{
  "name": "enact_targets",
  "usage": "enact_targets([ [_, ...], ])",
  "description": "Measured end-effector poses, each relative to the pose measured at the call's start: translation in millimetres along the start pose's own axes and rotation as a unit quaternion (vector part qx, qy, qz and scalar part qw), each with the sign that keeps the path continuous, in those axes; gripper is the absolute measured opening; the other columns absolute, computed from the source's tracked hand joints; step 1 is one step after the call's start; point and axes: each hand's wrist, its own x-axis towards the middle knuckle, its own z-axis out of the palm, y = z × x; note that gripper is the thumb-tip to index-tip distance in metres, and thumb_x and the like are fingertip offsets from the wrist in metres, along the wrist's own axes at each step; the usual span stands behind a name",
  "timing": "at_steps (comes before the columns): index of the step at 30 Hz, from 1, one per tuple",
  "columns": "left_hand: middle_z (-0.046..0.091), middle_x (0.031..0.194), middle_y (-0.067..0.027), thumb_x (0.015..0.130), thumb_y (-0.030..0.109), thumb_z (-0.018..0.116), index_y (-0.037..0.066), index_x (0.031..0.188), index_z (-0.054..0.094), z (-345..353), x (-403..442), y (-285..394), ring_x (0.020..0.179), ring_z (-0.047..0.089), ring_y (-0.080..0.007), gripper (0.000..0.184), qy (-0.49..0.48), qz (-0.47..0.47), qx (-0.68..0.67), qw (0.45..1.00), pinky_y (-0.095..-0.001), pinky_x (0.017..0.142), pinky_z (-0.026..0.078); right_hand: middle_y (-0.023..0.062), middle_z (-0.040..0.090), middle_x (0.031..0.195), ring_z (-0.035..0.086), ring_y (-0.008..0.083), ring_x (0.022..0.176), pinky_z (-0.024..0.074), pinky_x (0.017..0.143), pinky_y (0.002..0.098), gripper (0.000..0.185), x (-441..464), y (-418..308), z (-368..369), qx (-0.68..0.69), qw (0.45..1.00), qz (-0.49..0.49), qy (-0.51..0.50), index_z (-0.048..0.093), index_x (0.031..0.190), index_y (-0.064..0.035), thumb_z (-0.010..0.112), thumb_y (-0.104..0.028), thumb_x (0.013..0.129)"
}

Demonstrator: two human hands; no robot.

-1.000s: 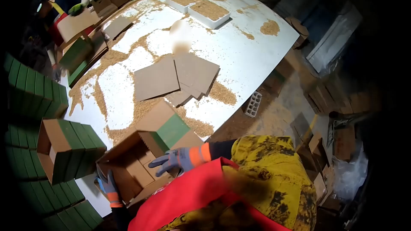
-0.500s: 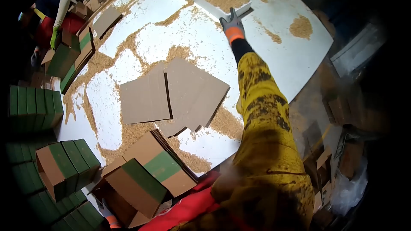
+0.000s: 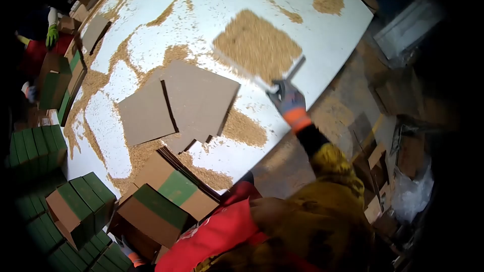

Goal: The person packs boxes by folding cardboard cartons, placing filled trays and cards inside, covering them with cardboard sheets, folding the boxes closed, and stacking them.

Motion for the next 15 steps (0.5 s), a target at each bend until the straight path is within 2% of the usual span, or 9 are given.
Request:
enact_targets([
  [1,0.043,0.135,-0.0196,0.093,0.028,0.055,-0.006,0.132,0.040,-2,4,-4,0.118,0.044,-0.0283,0.055,-0.001,-0.001,-0.008,1.000,-0.0352,0.102,0.034,0.0073,0.064,0.085,0.063,0.0207,0.074,0.0514,0.067,0.0315,0.032,-37,8,-7,0.046,0.999,-0.002,0.010,0.060,0.102,-0.0077,0.073,-0.025,0.078],
  [2,0.043,0.134,-0.0193,0.093,0.029,0.055,-0.006,0.132,0.040,-4,9,-8,0.118,0.044,-0.0281,0.054,-0.003,0.000,-0.012,1.000,-0.0352,0.101,0.034,0.0090,0.064,0.087,0.063,0.0216,0.075,0.0513,0.068,0.0318,0.031,-63,8,-22,0.037,0.998,0.022,-0.036,0.061,0.102,-0.0058,0.073,-0.021,0.078],
  [3,0.044,0.134,-0.0191,0.092,0.029,0.055,-0.006,0.132,0.041,-5,13,-12,0.117,0.045,-0.0279,0.054,-0.006,0.000,-0.019,1.000,-0.0351,0.101,0.035,0.0110,0.064,0.090,0.062,0.0224,0.078,0.0510,0.070,0.0311,0.028,-94,14,-27,-0.035,0.997,-0.060,0.021,0.062,0.101,-0.0040,0.072,-0.017,0.078],
  [5,0.045,0.133,-0.0185,0.092,0.029,0.056,-0.005,0.131,0.042,-8,19,-20,0.116,0.046,-0.0275,0.054,-0.011,-0.007,-0.039,0.999,-0.0350,0.100,0.036,0.0093,0.064,0.091,0.062,0.0210,0.081,0.0506,0.073,0.0299,0.026,-139,15,-51,0.090,0.994,0.006,-0.055,0.063,0.102,-0.0039,0.070,-0.018,0.081],
  [8,0.047,0.131,-0.0178,0.092,0.030,0.056,-0.005,0.131,0.043,-12,23,-33,0.114,0.047,-0.0269,0.054,-0.020,-0.022,-0.084,0.996,-0.0348,0.099,0.037,0.0066,0.060,0.110,0.060,0.0180,0.094,0.0489,0.081,0.0329,0.055,-204,62,-34,0.182,0.978,0.091,0.055,0.045,0.132,-0.0080,0.069,-0.018,0.083],
  [9,0.047,0.131,-0.0175,0.092,0.031,0.057,-0.005,0.130,0.043,-13,23,-38,0.113,0.048,-0.0267,0.054,-0.025,-0.028,-0.102,0.994,-0.0347,0.098,0.038,0.0062,0.057,0.115,0.058,0.0180,0.099,0.0483,0.084,0.0337,0.059,-202,62,-32,0.304,0.936,0.152,0.095,0.040,0.135,-0.0090,0.068,-0.018,0.084],
  [11,0.049,0.130,-0.0170,0.091,0.031,0.057,-0.004,0.130,0.044,-16,23,-43,0.111,0.049,-0.0263,0.054,-0.039,-0.051,-0.159,0.985,-0.0346,0.097,0.039,0.0052,0.051,0.125,0.054,0.0180,0.109,0.0470,0.089,0.0354,0.069,-172,50,-18,0.525,0.793,0.261,0.167,0.029,0.141,-0.0112,0.068,-0.017,0.085],
  [13,0.050,0.129,-0.0165,0.091,0.032,0.058,-0.004,0.129,0.045,-17,18,-46,0.110,0.050,-0.0259,0.054,-0.067,-0.094,-0.245,0.963,-0.0345,0.096,0.040,0.0060,0.048,0.128,0.051,0.0201,0.113,0.0431,0.093,0.0308,0.067,-161,32,1,0.659,0.670,0.304,0.158,0.031,0.137,-0.0105,0.069,-0.010,0.082],
  [15,0.051,0.128,-0.0160,0.091,0.032,0.058,-0.004,0.129,0.046,-18,19,-47,0.109,0.051,-0.0255,0.054,-0.099,-0.133,-0.325,0.931,-0.0343,0.095,0.041,0.0072,0.049,0.127,0.053,0.0224,0.111,0.0470,0.090,0.0354,0.066,-165,9,0,0.684,0.644,0.287,0.189,0.034,0.136,-0.0130,0.070,-0.010,0.081],
])
